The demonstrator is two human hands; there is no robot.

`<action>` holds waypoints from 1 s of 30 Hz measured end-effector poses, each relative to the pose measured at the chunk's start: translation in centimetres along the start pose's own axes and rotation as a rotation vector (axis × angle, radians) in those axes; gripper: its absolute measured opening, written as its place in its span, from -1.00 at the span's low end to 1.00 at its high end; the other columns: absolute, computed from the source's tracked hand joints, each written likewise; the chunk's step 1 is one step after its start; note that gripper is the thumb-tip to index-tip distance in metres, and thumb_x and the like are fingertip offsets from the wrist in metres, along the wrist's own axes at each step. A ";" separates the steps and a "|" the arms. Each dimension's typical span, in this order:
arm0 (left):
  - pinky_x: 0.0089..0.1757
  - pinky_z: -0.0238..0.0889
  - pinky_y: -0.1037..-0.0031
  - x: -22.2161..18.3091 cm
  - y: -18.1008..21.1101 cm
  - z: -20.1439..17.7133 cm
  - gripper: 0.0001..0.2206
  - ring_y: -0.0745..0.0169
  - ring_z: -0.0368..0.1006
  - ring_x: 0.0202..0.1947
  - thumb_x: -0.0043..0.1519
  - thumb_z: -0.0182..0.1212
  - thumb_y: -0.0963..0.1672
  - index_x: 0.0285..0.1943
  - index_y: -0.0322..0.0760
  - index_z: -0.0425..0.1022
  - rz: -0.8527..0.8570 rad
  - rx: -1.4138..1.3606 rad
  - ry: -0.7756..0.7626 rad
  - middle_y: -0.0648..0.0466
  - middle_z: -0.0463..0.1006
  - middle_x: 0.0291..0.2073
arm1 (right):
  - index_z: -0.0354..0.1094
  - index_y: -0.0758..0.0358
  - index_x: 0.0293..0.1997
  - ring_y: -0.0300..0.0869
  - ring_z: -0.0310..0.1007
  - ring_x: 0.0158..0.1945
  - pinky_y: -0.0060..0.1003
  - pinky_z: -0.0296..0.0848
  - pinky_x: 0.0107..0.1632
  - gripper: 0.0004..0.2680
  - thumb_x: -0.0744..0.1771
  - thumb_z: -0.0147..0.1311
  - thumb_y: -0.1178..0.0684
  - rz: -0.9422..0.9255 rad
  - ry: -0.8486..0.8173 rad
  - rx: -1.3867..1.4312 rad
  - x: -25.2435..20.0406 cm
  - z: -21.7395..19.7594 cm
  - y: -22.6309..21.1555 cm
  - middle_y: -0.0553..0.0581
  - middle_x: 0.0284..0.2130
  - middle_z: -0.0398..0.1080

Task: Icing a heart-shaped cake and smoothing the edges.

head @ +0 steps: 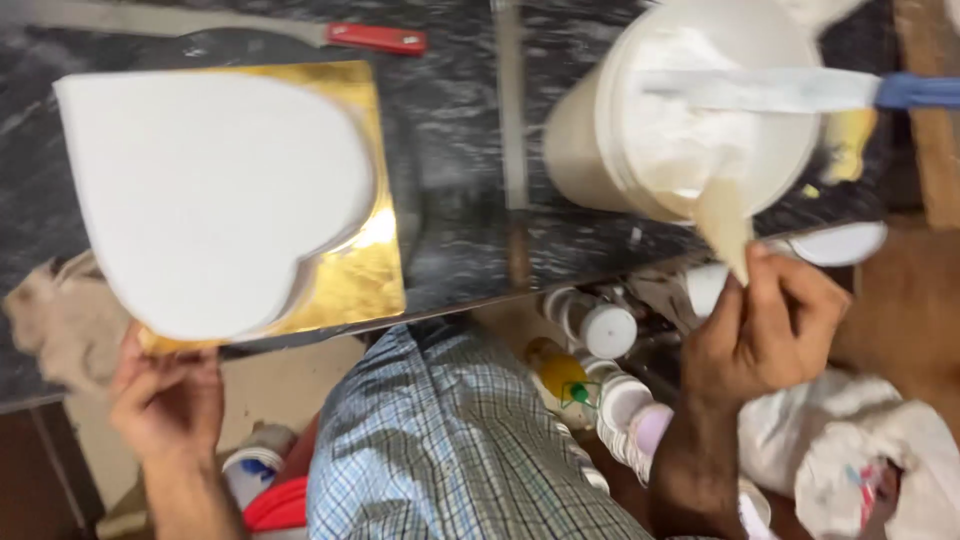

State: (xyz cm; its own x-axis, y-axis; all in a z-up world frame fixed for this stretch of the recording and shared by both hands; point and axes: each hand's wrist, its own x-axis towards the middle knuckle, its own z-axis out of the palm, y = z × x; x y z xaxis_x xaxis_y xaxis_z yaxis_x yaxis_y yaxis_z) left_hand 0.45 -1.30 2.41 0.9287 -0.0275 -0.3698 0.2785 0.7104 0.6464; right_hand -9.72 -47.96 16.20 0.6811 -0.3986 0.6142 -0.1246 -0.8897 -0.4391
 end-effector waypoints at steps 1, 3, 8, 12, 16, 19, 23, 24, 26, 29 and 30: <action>0.35 0.23 0.29 -0.2 0.0 -0.1 -0.41 0.09 0.41 0.23 0.10 -0.01 -0.33 0.43 -0.56 0.27 0.005 0.020 -0.034 -0.14 0.50 0.19 | 0.55 0.35 0.10 -0.02 0.44 -0.05 -0.17 0.43 -0.02 -0.81 0.39 0.23 0.39 -0.074 -0.020 -0.175 0.2 -0.6 0.8 0.21 -0.08 0.47; 0.35 0.20 0.30 -0.5 0.2 0.1 -0.44 0.06 0.37 0.23 0.13 -0.02 -0.33 0.42 -0.59 0.24 0.005 0.039 -0.089 -0.17 0.48 0.22 | 0.56 0.32 0.10 0.00 0.39 -0.06 -0.12 0.38 -0.02 -0.79 0.37 0.22 0.39 -0.138 -0.028 -0.363 -0.7 -1.6 1.4 0.19 -0.07 0.47; 0.36 0.16 0.15 -0.4 0.2 -0.6 -0.40 -0.03 0.35 0.39 0.11 -0.06 -0.32 0.45 -0.62 0.23 -0.034 0.097 -0.058 -0.17 0.44 0.27 | 0.56 0.31 0.04 0.01 0.39 -0.09 -0.09 0.35 -0.02 -0.81 0.34 0.16 0.34 -0.192 -0.161 -0.358 -3.8 -3.0 0.5 0.16 -0.16 0.46; 0.38 0.14 0.11 -0.2 0.1 -0.8 -0.39 -0.06 0.34 0.39 0.09 -0.07 -0.33 0.44 -0.63 0.23 -0.042 0.032 -0.085 -0.19 0.45 0.26 | 0.48 0.37 -0.07 -0.05 0.40 -0.13 -0.18 0.39 -0.04 -0.94 0.40 0.12 0.32 0.042 0.002 -0.120 -3.7 -2.4 3.1 0.15 -0.20 0.44; 0.46 0.07 0.08 -0.5 0.3 -0.5 -0.34 -0.05 0.31 0.43 0.10 -0.07 -0.33 0.52 -0.60 0.22 -0.042 0.059 -0.065 -0.20 0.42 0.31 | 0.42 0.41 -0.10 -0.18 0.42 -0.25 -0.29 0.46 -0.11 -0.97 0.43 0.09 0.26 0.761 0.273 0.792 -3.8 0.4 9.3 0.12 -0.28 0.43; 0.44 0.07 0.08 -0.3 0.2 0.3 -0.32 -0.06 0.32 0.40 0.06 -0.06 -0.32 0.51 -0.58 0.25 -0.034 0.043 -0.075 -0.20 0.43 0.30 | 0.40 0.41 -0.10 -0.21 0.42 -0.31 -0.31 0.50 -0.18 -0.96 0.41 0.10 0.25 1.017 0.339 1.048 -5.3 0.1 12.6 0.10 -0.35 0.42; 0.37 0.15 0.09 0.1 -0.6 -1.1 -0.33 0.00 0.33 0.38 0.02 0.00 -0.31 0.46 -0.45 0.28 -0.017 -0.047 -0.026 -0.10 0.46 0.30 | 0.40 0.35 -0.05 -0.25 0.44 -0.32 -0.35 0.48 -0.22 -0.95 0.42 0.11 0.21 1.190 0.318 0.910 -7.7 -3.3 11.8 0.05 -0.37 0.42; 0.37 0.15 0.09 0.2 -0.9 -1.1 -0.33 0.00 0.33 0.38 0.02 0.00 -0.31 0.46 -0.45 0.28 0.003 -0.040 0.000 -0.10 0.46 0.30 | 0.40 0.35 -0.05 -0.25 0.44 -0.32 -0.35 0.48 -0.22 -0.95 0.42 0.11 0.21 1.203 0.286 0.922 -8.1 -3.8 10.6 0.05 -0.37 0.42; 0.29 0.21 0.17 0.3 -1.2 -1.1 -0.38 0.06 0.35 0.33 0.07 0.00 -0.30 0.43 -0.42 0.30 0.010 -0.048 0.007 -0.06 0.47 0.27 | 0.37 0.39 -0.01 -0.20 0.45 -0.23 -0.28 0.51 -0.10 -0.96 0.46 0.09 0.24 1.059 0.241 1.054 -8.3 -4.4 8.6 0.11 -0.30 0.43; 0.05 0.21 0.35 1.3 -3.2 -6.2 -0.43 0.12 0.35 0.11 0.19 -0.03 -0.33 0.49 -0.51 0.28 0.063 -0.178 -0.081 -0.16 0.47 0.20 | 0.39 0.43 -0.02 -0.20 0.45 -0.24 -0.34 0.47 -0.13 -0.96 0.49 0.05 0.25 0.871 0.096 1.108 -6.8 -1.6 1.7 0.18 -0.28 0.46; 0.05 0.21 0.35 0.5 -2.3 -3.6 -0.43 0.12 0.35 0.11 0.19 -0.03 -0.33 0.49 -0.51 0.28 0.091 -0.177 -0.058 -0.16 0.47 0.20 | 0.39 0.43 -0.02 -0.20 0.45 -0.24 -0.34 0.47 -0.13 -0.96 0.49 0.05 0.25 0.872 0.063 1.128 -6.8 0.2 0.0 0.18 -0.28 0.46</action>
State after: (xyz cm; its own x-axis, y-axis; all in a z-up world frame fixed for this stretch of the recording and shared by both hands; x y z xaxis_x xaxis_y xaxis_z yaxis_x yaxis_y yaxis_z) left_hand -0.59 -0.37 -1.68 0.9620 0.0052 -0.2731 0.1505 0.8242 0.5459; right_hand -14.21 -45.24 11.87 0.6499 -0.7528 -0.1049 0.1715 0.2797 -0.9447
